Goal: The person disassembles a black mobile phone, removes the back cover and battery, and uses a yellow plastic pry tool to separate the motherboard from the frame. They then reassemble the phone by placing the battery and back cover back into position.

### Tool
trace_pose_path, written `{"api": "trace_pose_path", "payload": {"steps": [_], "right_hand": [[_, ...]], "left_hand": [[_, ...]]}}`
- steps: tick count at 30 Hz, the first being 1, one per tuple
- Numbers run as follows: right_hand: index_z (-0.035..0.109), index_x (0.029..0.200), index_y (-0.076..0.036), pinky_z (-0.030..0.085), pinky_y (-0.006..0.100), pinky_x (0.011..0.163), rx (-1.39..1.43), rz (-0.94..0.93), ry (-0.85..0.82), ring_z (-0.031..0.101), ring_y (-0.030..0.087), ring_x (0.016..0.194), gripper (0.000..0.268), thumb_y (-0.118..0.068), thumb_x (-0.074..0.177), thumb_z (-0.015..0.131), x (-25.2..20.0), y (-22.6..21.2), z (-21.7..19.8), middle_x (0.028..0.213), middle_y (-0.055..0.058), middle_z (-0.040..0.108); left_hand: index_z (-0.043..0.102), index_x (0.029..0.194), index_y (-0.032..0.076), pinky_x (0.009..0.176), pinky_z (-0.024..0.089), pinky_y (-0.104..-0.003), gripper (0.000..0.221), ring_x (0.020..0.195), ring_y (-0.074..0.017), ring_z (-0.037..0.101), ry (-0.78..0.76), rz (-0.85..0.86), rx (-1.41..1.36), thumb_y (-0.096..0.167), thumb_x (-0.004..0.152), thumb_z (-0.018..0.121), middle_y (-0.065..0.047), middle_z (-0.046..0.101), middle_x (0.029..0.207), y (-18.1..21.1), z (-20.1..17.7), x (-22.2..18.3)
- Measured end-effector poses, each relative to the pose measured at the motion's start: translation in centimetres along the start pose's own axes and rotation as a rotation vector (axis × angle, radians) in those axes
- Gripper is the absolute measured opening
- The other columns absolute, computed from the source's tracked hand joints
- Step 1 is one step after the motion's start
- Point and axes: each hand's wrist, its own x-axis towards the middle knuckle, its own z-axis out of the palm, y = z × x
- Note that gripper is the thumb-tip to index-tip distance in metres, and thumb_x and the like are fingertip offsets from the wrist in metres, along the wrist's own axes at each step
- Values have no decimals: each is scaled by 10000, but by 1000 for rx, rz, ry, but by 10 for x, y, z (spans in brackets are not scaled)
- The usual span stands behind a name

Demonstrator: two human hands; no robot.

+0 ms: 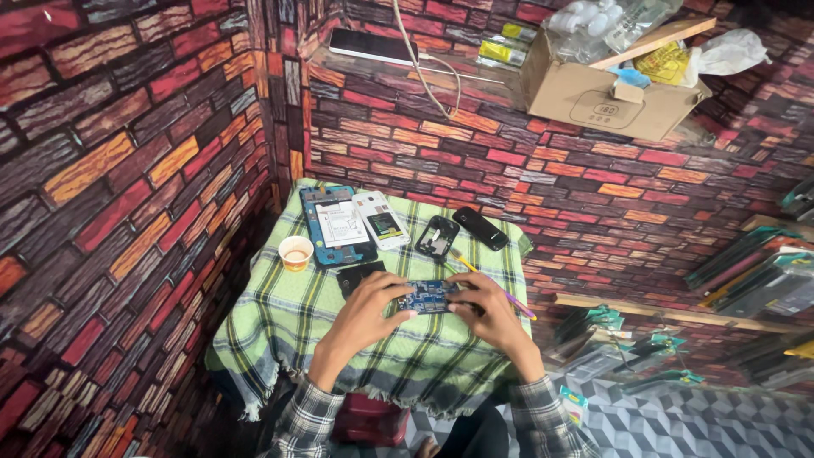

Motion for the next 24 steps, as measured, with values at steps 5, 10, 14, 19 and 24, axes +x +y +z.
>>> {"api": "trace_pose_path", "payload": {"steps": [5, 10, 14, 19, 24], "right_hand": [[768, 958, -1, 538, 393, 912, -6, -40, 6, 668, 297, 1095, 219, -131, 795, 835, -5, -3, 3, 1204, 99, 706], [741, 1010, -6, 552, 389, 907, -27, -33, 1, 671, 305, 1093, 273, -149, 796, 832, -3, -7, 2, 1198, 112, 699], [680, 1187, -25, 533, 403, 924, -3, 34, -7, 660, 327, 1111, 426, -143, 800, 814, -3, -13, 1, 1215, 116, 700], [688, 1258, -55, 494, 423, 943, -62, -57, -54, 618, 339, 1098, 441, -164, 840, 777, 0, -19, -1, 1191, 136, 647], [713, 1241, -72, 463, 441, 963, -140, -139, -52, 588, 346, 1085, 404, -217, 868, 771, 2, -26, -1, 1172, 146, 609]], "left_hand": [[778, 1086, 29, 1067, 419, -437, 294, 1259, -322, 547, 43, 120, 7, 182, 835, 764, -124, 648, 1348, -1, 2, -4], [794, 1053, 65, 1093, 424, -419, 213, 1273, -275, 577, 24, 109, 26, 165, 872, 742, -69, 722, 1252, -6, 8, -3], [788, 1052, 45, 1099, 416, -425, 216, 1258, -285, 589, 48, 136, 53, 139, 867, 728, -86, 727, 1225, -9, 13, -5], [768, 1106, 33, 1097, 413, -427, 269, 1247, -283, 590, 62, 137, 76, 147, 867, 725, -101, 727, 1211, -8, 14, -5], [747, 1127, 14, 1089, 427, -422, 301, 1230, -280, 600, 72, 129, 77, 182, 878, 729, -115, 727, 1194, -3, 10, -5]]}}
